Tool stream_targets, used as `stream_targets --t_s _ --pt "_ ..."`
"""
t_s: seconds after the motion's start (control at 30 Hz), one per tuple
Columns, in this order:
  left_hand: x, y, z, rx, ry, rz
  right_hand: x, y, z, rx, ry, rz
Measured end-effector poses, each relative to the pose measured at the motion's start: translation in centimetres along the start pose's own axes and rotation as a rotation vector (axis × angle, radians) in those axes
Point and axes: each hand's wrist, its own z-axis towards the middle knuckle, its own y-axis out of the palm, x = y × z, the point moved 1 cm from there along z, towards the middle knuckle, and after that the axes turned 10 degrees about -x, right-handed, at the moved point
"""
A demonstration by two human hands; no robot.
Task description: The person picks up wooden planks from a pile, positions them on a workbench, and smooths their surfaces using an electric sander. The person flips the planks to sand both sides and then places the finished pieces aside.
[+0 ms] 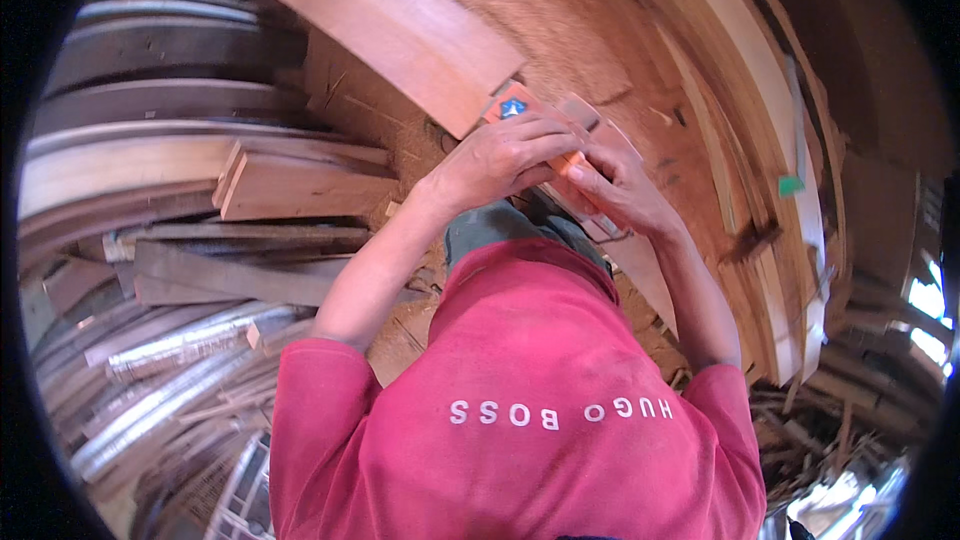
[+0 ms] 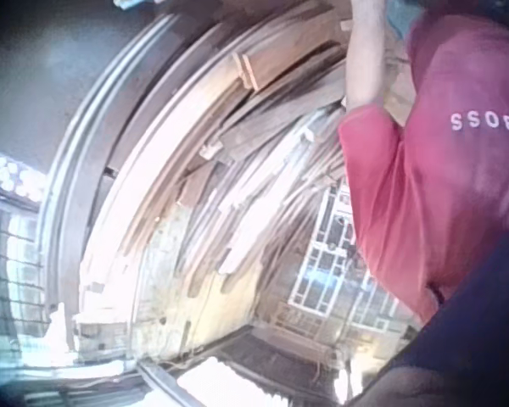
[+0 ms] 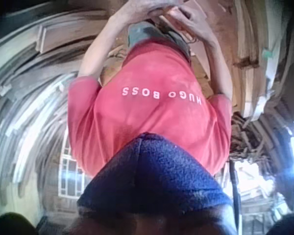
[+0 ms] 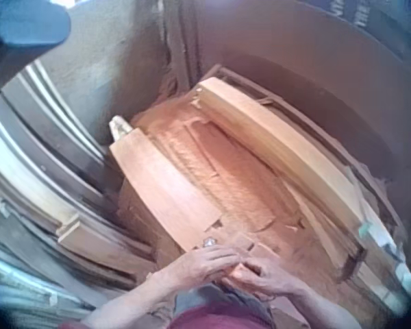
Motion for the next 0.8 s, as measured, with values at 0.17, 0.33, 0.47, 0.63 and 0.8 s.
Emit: stream_targets --t_s 0.17,0.33,0.47,0.63,0.8 --pt "-3.4 -3.1 -3.1 0.026 -0.022 0.005 -0.8 1.0 4.7 0.023 0.028 -0.186" --pt "-14.9 -7.1 -7.0 0.108 -0.356 0.062 3.9 2.7 11.2 0.253 0.174 -0.463" --pt "-30.0 -12.0 -14.9 0.155 -0.828 0.387 9.8 4.5 12.6 0.245 0.330 -0.390" --pt "-37.7 -11.5 -15.3 -0.133 -1.109 0.559 11.1 6.1 12.1 0.266 0.383 -0.282" --pt "-40.3 -7.6 -13.8 -0.196 -1.191 0.467 13.5 6.6 9.6 0.211 0.303 -0.431"
